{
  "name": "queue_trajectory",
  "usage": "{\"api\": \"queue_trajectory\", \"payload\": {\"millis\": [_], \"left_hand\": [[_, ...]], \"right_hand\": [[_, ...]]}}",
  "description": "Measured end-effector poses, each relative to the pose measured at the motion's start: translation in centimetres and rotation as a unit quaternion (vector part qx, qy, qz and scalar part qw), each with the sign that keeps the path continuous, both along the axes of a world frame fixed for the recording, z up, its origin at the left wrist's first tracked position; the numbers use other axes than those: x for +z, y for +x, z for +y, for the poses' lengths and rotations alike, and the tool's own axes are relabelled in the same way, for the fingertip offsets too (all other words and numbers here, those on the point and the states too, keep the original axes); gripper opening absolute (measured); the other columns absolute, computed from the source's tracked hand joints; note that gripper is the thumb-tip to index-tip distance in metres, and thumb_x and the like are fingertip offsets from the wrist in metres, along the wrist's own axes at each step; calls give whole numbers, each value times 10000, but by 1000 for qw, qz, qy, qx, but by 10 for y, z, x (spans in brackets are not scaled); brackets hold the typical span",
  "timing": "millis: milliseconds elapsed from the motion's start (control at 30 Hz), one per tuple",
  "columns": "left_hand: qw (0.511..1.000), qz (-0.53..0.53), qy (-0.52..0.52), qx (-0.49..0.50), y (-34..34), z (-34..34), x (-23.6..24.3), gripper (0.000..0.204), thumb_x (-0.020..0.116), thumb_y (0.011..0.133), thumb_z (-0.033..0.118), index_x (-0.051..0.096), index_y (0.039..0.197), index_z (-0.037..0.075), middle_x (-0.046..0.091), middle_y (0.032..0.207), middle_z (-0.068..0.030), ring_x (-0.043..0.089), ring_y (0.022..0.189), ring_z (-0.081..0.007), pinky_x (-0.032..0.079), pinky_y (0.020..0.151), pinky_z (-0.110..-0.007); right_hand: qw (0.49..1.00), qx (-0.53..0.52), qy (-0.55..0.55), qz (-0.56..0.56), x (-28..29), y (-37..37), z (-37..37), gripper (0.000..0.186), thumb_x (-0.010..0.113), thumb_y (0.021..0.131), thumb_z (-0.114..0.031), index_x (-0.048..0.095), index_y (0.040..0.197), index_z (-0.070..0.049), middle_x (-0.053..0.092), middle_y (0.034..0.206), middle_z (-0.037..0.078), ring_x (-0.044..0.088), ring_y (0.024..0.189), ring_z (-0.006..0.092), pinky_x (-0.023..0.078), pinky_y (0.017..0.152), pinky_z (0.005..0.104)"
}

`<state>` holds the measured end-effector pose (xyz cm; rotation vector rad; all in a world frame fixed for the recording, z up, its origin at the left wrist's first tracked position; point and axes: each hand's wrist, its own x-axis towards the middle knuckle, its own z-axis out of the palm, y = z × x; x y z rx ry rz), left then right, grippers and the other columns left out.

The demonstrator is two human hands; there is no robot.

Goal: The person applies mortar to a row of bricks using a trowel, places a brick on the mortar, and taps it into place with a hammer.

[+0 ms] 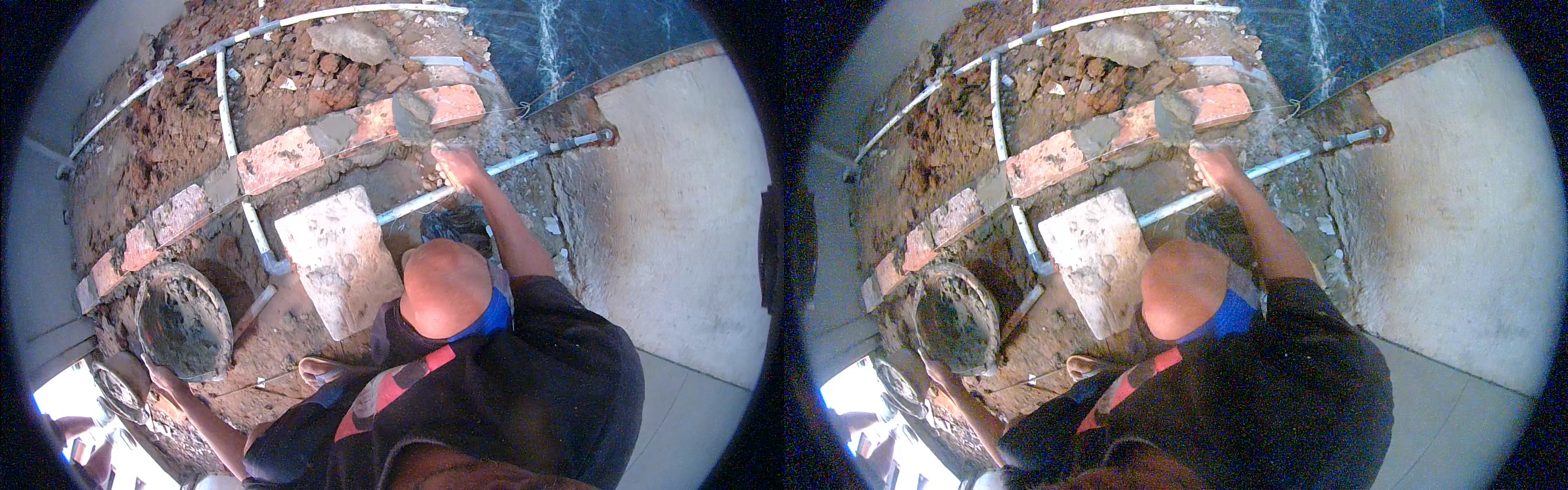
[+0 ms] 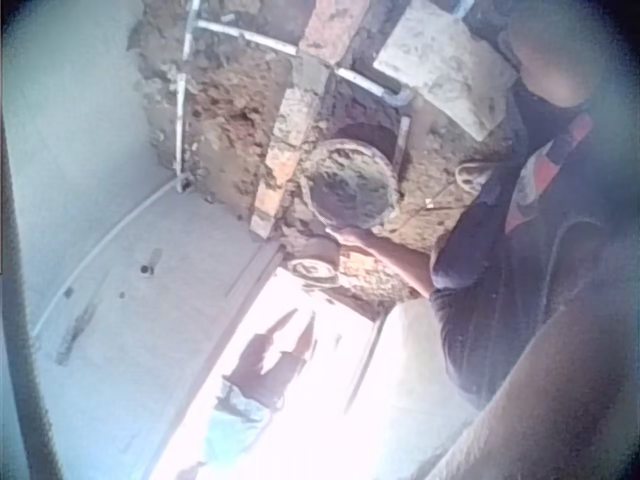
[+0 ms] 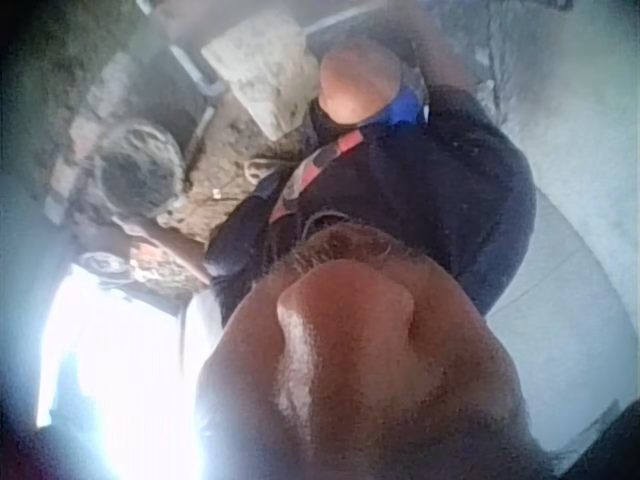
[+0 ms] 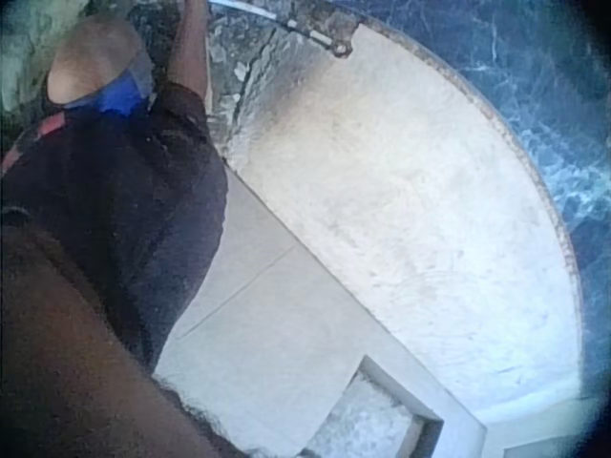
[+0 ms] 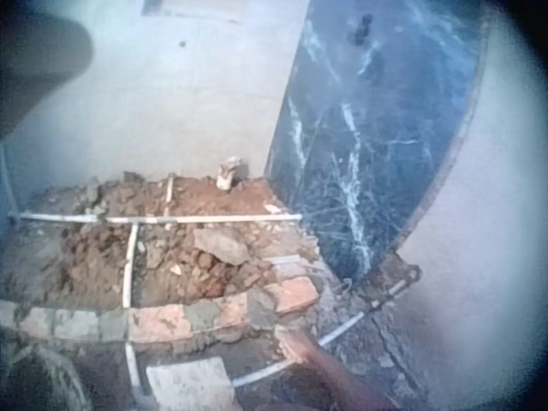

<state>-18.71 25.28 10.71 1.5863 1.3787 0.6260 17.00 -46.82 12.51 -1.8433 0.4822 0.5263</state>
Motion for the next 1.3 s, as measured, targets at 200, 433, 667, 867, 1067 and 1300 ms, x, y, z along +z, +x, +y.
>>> {"api": "queue_trajectory", "payload": {"millis": [200, 433, 667, 867, 1067, 1300], "left_hand": [[1000, -11, -21, 0, 9, -7, 6, 674, 520, 941, 475, 493, 1313, -87, 566, 1278, -155, 573, 1061, -294, 450, 944, -397], [992, -62, -96, 50, -9, -6, 21, 642, 484, 957, 466, 494, 1312, -69, 561, 1273, -157, 560, 1090, -304, 452, 952, -423], [973, -140, -180, 29, 2, -12, 18, 648, 495, 948, 490, 505, 1322, -39, 572, 1286, -150, 563, 1115, -311, 446, 962, -407], [973, -164, -163, -22, 47, -48, 43, 553, 463, 984, 423, 551, 1272, -41, 612, 1191, -117, 597, 1011, -254, 476, 898, -365], [995, -63, 17, -81, 75, -90, 72, 464, 440, 994, 377, 652, 1110, -19, 655, 1017, -93, 577, 863, -190, 465, 797, -328], [978, -50, 146, -138, 99, -129, 72, 432, 400, 1012, 300, 623, 1019, -68, 650, 868, -107, 552, 817, -182, 444, 793, -328]], "right_hand": [[993, 23, -66, -91, -81, 36, -112, 294, 685, 867, -334, 633, 853, -46, 606, 692, 43, 552, 530, 146, 460, 455, 304], [987, -135, 64, -55, -27, 84, -151, 276, 623, 900, -329, 592, 891, -55, 574, 694, 30, 536, 532, 129, 470, 461, 277], [971, -129, 198, -26, 18, 76, -128, 286, 549, 918, -355, 577, 967, -74, 550, 701, 23, 534, 541, 132, 468, 453, 267], [980, 42, 188, -43, 45, 46, -10, 287, 580, 914, -308, 568, 1071, -69, 603, 761, 38, 575, 574, 142, 503, 488, 284], [683, 607, -143, -380, 127, -9, 184, 291, 605, 867, -212, 566, 1131, -96, 638, 953, 175, 654, 828, 344, 524, 683, 453], [542, 640, -250, -484, 94, -48, 373, 154, 559, 771, -107, 704, 753, -61, 689, 784, 176, 696, 749, 311, 553, 631, 440]]}}
